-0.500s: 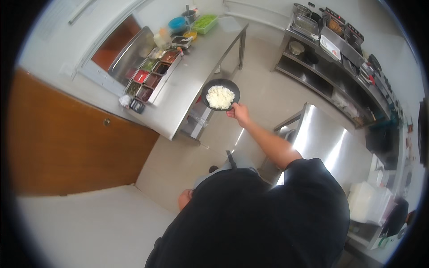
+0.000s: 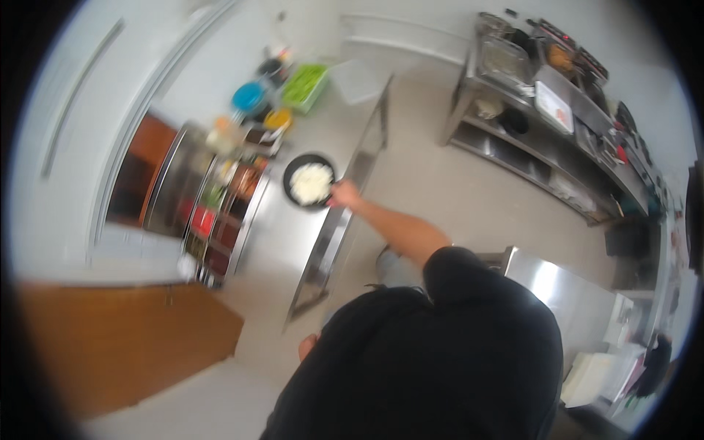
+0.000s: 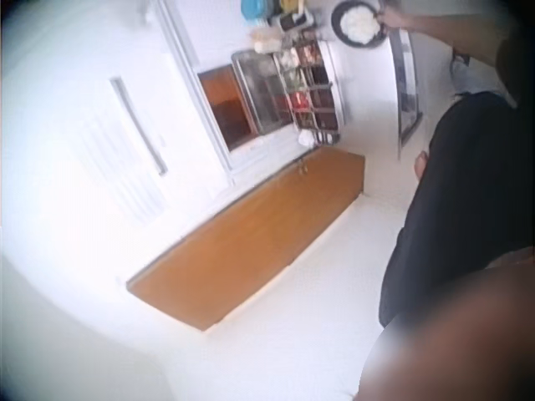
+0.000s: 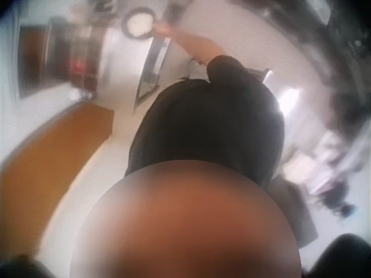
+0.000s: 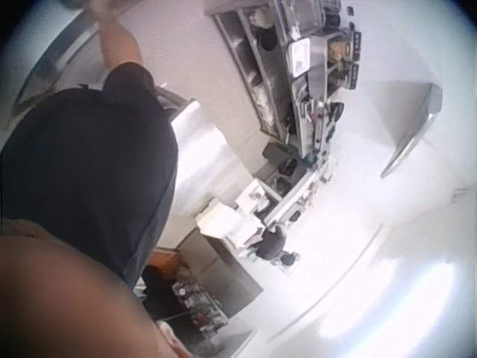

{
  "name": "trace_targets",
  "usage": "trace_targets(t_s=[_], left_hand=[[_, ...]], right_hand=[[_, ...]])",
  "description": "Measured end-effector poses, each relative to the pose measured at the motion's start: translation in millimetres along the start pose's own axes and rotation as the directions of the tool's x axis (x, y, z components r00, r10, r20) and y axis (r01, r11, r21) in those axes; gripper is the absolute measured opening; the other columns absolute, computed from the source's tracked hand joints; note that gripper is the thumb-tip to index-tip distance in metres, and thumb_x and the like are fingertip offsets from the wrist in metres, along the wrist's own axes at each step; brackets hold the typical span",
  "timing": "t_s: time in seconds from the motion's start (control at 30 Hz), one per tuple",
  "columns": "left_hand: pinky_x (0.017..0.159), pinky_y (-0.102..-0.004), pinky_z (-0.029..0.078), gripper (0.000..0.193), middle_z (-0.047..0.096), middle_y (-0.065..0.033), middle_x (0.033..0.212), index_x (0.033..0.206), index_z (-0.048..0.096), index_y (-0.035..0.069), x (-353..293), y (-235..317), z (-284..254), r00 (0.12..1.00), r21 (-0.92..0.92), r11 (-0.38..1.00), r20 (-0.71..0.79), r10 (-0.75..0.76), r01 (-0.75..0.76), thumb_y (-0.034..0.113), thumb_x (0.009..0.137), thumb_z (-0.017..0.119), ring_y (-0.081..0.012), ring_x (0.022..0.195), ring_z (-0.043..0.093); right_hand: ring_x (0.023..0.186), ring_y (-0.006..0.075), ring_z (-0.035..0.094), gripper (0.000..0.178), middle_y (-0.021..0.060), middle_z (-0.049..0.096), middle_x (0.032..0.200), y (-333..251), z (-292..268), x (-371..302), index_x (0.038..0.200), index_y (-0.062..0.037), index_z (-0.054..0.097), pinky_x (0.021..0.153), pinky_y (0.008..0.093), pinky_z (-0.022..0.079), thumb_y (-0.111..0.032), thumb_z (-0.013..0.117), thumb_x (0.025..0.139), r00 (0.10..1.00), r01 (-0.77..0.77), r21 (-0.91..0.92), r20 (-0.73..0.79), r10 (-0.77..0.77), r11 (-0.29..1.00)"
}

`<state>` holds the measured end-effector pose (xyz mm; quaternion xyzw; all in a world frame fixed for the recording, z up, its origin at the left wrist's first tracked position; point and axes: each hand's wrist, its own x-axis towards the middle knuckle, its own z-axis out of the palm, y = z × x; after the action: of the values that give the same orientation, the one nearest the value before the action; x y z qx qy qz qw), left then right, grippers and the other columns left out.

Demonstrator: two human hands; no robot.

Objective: The person assembles a rice bowl by placing fried chicken on rice, cutting it into pieces, and adding sauce, lettuce, and mayonnaise. The person uses tongs, scissors, a spoon, and squeeze bottles to complete the dish.

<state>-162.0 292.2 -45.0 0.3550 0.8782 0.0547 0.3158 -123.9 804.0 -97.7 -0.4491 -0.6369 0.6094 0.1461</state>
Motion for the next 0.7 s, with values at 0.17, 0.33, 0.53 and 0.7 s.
trace_targets(t_s=[0.17,0.33,0.53,0.7], left_hand=[[0.065,-0.0504,0.045,0.047,0.062,-0.0255,0.07,0.075,0.059,-0.004,84.7,139.5,-51.8,0.985,-0.059,0.984,-0.059,0.165,-0.169,0.037,0.098,0.057,-0.0442,0.067,0.061],[0.067,-0.0498,0.048,0.038,0.066,-0.0233,0.076,0.084,0.064,-0.003,162.9,264.4,-85.9,0.96,-0.05,0.962,0.073,0.27,-0.267,0.03,0.1,0.054,-0.0424,0.073,0.064],[0.068,-0.0478,0.048,0.029,0.066,-0.0208,0.08,0.087,0.064,-0.001,288.9,410.3,-65.6,0.811,-0.072,0.823,0.141,0.568,-0.564,0.025,0.097,0.058,-0.0405,0.075,0.064],[0.072,-0.0445,0.049,0.023,0.066,-0.0179,0.086,0.092,0.065,0.001,406.7,595.3,-29.8,0.61,-0.152,0.617,0.098,0.786,-0.772,0.023,0.096,0.059,-0.0379,0.08,0.063]], right_hand=[[0.068,0.0266,0.073,0.03,0.0214,0.069,0.084,-14.2,-31.2,44.2,0.108,0.0132,0.057,0.058,0.0371,0.062,-0.012,0.054,0.092,0.981,-0.173,0.363,0.147,0.128,0.916],[0.067,0.0192,0.069,0.037,0.014,0.069,0.083,-8.1,-82.0,41.2,0.105,0.0074,0.062,0.058,0.0316,0.059,-0.028,0.063,0.097,0.978,-0.191,0.519,0.173,0.116,0.833],[0.073,0.0181,0.068,0.025,0.0096,0.069,0.084,146.0,-274.8,35.8,0.1,-0.0025,0.067,0.065,0.0331,0.058,-0.025,0.058,0.095,0.932,-0.294,0.489,-0.045,0.36,0.821],[0.072,0.0209,0.069,0.017,0.0106,0.07,0.083,335.4,-496.9,-71.4,0.101,-0.0059,0.068,0.06,0.0363,0.058,-0.014,0.056,0.092,0.535,-0.434,0.484,-0.54,0.65,0.76]])
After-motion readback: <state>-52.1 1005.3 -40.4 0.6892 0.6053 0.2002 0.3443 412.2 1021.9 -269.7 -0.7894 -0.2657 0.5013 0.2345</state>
